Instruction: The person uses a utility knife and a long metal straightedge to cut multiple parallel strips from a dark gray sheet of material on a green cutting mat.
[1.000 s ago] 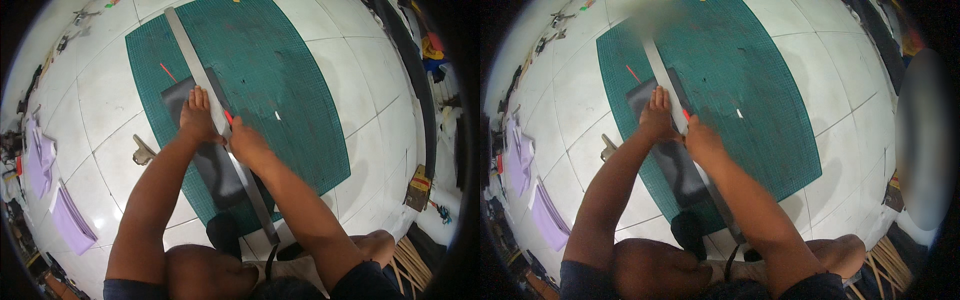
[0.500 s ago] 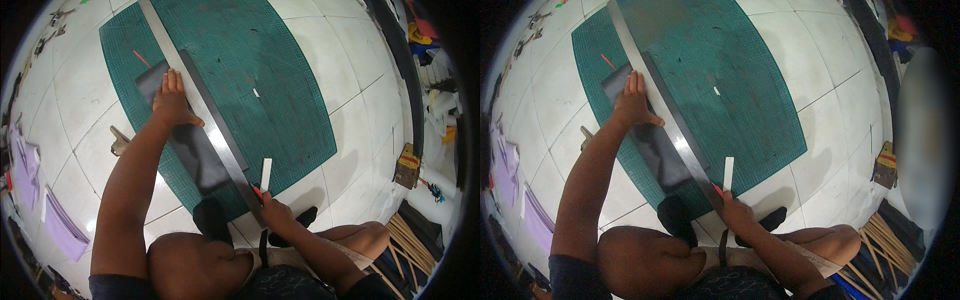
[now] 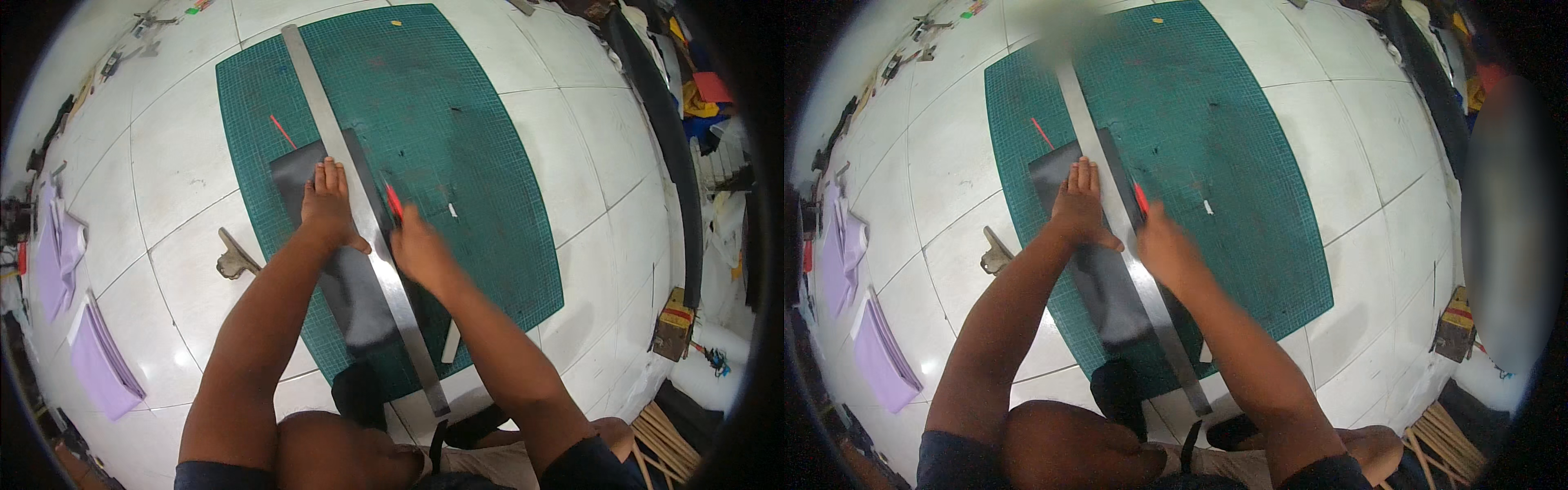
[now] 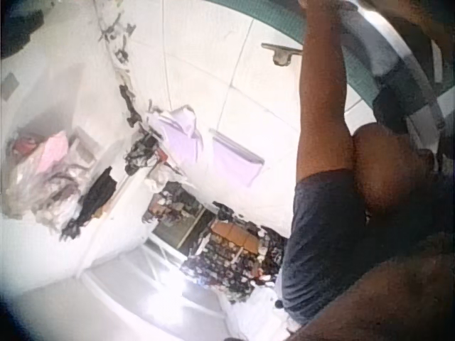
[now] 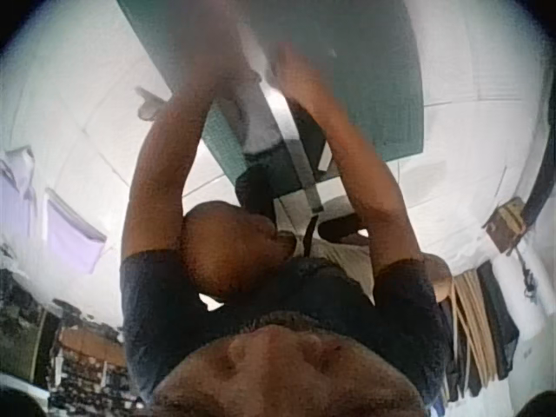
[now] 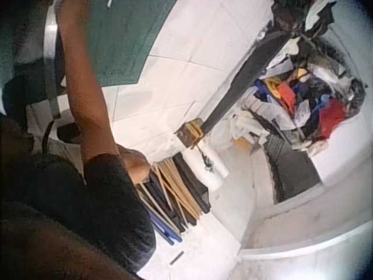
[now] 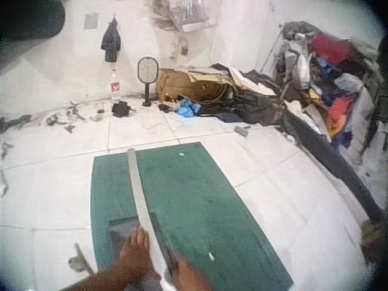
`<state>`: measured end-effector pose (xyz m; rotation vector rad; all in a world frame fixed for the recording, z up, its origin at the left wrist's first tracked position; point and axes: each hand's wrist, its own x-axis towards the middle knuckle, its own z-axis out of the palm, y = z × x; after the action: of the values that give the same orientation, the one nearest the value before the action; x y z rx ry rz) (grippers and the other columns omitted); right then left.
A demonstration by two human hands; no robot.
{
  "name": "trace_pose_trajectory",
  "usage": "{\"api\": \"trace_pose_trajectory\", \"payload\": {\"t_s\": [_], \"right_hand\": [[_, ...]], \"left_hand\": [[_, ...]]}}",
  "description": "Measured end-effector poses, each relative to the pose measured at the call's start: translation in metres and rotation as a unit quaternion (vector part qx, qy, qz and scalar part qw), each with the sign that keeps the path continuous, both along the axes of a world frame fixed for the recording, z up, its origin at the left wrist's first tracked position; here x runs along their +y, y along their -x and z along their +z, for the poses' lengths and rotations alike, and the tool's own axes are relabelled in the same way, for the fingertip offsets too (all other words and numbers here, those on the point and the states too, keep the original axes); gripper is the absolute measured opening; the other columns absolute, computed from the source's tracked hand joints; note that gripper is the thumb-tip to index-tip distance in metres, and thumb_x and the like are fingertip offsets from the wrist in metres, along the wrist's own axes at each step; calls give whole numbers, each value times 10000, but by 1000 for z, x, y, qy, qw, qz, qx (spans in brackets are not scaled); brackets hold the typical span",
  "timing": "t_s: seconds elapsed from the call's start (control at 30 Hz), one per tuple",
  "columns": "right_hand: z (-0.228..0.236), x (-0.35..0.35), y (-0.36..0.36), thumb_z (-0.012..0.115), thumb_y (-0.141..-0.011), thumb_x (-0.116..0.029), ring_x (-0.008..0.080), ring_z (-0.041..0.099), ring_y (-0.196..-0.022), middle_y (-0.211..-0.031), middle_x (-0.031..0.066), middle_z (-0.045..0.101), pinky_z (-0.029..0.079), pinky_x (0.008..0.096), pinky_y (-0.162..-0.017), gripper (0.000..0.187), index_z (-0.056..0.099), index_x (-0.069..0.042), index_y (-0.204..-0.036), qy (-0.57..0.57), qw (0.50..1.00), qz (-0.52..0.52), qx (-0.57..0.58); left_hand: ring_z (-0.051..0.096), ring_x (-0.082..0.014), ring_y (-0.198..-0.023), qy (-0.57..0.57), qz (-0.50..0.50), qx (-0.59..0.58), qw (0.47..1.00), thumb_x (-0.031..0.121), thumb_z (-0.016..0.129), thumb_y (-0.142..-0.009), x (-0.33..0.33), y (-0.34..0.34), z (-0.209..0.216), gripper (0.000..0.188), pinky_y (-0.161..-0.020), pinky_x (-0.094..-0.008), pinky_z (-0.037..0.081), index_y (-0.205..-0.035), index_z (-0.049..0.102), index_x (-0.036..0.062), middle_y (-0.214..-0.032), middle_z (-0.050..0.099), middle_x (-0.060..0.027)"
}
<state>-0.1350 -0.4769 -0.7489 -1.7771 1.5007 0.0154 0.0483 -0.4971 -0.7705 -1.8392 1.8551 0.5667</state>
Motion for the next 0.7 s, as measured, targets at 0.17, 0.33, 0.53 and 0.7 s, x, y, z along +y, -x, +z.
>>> {"api": "trace_pose_trajectory", "payload": {"t_s": [0.17, 0.33, 0.53, 0.7], "right_hand": [[-6, -61, -97, 541, -966, -233, 475, 644, -1093, -1116, 316, 665, 489, 568, -942, 406, 442, 34, -1254, 11, 1000, 1, 1], [-19, -79, -109, 558, -960, -246, 492, 631, -1109, -1164, 330, 647, 491, 556, -957, 429, 438, 48, -1248, 26, 1000, 16, 2], [-11, -99, -118, 561, -970, -268, 415, 659, -1122, -1171, 266, 675, 509, 515, -969, 394, 516, 38, -1213, -9, 999, 27, 37], [11, -92, -99, 560, -942, -176, 466, 623, -1165, -1261, 308, 621, 500, 521, -983, 432, 451, 26, -1308, -41, 992, 90, 74]], "left_hand": [[40, -420, -1553, -29, 0, -28, 999, 761, 862, -466, 4, -14, 0, 1623, -1228, -503, 222, -1588, 16, -50, -1667, 8, -271], [61, -456, -1541, -9, 1, 3, 1000, 723, 895, -423, 4, -10, -4, 1636, -1229, -521, 215, -1589, 32, -35, -1650, 40, -303], [75, -459, -1538, 6, -9, -3, 1000, 718, 891, -445, 5, -7, -6, 1597, -1223, -527, 225, -1592, 63, -23, -1647, 42, -307], [91, -443, -1541, -1, -8, -10, 1000, 718, 887, -457, 2, -6, -2, 1586, -1218, -513, 244, -1585, 76, -47, -1653, 41, -297]]}}
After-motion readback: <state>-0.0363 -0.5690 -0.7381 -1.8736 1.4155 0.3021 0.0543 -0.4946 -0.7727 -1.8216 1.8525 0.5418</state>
